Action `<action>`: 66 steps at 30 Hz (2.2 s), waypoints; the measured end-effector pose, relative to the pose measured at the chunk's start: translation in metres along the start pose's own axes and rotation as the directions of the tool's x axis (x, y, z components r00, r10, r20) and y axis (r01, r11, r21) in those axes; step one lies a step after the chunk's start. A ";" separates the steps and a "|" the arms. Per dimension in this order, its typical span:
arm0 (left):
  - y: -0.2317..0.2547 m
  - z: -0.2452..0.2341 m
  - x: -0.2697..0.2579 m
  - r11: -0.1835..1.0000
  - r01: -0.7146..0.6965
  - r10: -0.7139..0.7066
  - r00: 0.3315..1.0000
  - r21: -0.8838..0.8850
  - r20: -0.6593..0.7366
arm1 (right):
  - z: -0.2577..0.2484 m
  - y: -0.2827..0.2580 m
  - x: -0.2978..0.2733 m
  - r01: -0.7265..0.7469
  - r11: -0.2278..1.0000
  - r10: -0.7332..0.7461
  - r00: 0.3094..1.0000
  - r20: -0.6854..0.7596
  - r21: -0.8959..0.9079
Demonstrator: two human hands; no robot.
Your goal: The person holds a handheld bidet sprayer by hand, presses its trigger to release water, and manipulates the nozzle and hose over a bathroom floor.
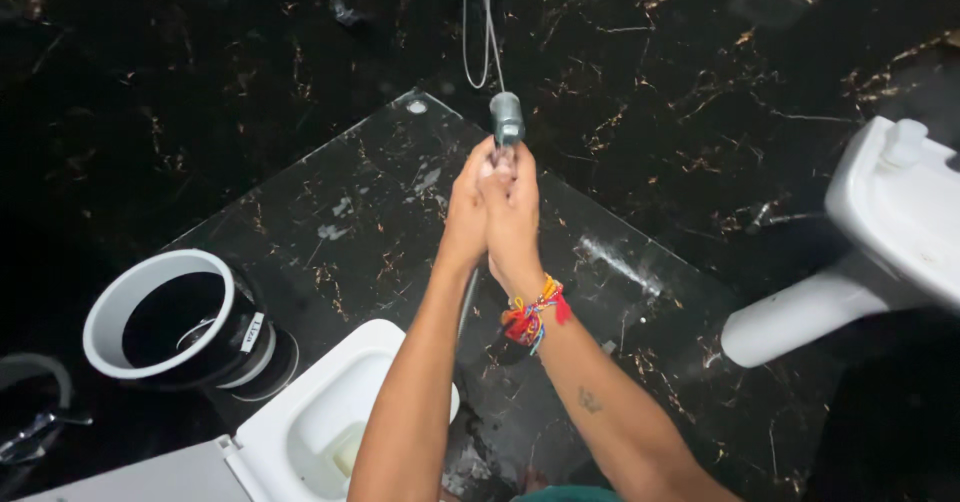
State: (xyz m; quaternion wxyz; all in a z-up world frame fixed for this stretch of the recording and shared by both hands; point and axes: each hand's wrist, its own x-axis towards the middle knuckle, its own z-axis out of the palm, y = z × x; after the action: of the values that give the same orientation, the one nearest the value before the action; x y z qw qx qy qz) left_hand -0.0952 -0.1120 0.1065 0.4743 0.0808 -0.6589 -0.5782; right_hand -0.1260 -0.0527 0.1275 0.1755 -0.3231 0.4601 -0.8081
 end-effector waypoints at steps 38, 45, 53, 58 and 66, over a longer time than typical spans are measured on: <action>-0.025 -0.006 -0.133 0.968 0.251 -0.226 0.886 0.010 -0.405 | -0.029 0.043 -0.098 -0.318 0.938 0.339 0.924 0.180 -0.136; -0.004 -0.029 -0.133 0.966 0.257 -0.238 0.899 0.003 -0.367 | -0.004 0.031 -0.110 -0.227 0.963 0.254 0.946 0.202 -0.148; 0.001 -0.043 -0.134 0.953 0.299 -0.297 0.898 -0.045 -0.325 | 0.013 0.031 -0.117 -0.241 0.953 0.266 0.956 0.124 -0.183; -0.001 -0.049 -0.137 0.955 0.287 -0.294 0.885 -0.075 -0.361 | 0.020 0.031 -0.119 -0.297 0.922 0.331 0.937 0.108 -0.249; -0.002 -0.056 -0.142 0.952 0.305 -0.299 0.898 -0.034 -0.322 | 0.022 0.042 -0.124 -0.350 0.916 0.371 0.926 0.078 -0.197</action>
State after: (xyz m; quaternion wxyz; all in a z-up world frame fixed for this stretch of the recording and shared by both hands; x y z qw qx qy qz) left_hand 0.0202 -0.0580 0.0225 0.4799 0.2799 -0.5566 -0.6177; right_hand -0.0210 -0.0157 0.0551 0.3176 -0.2925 0.5719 -0.6975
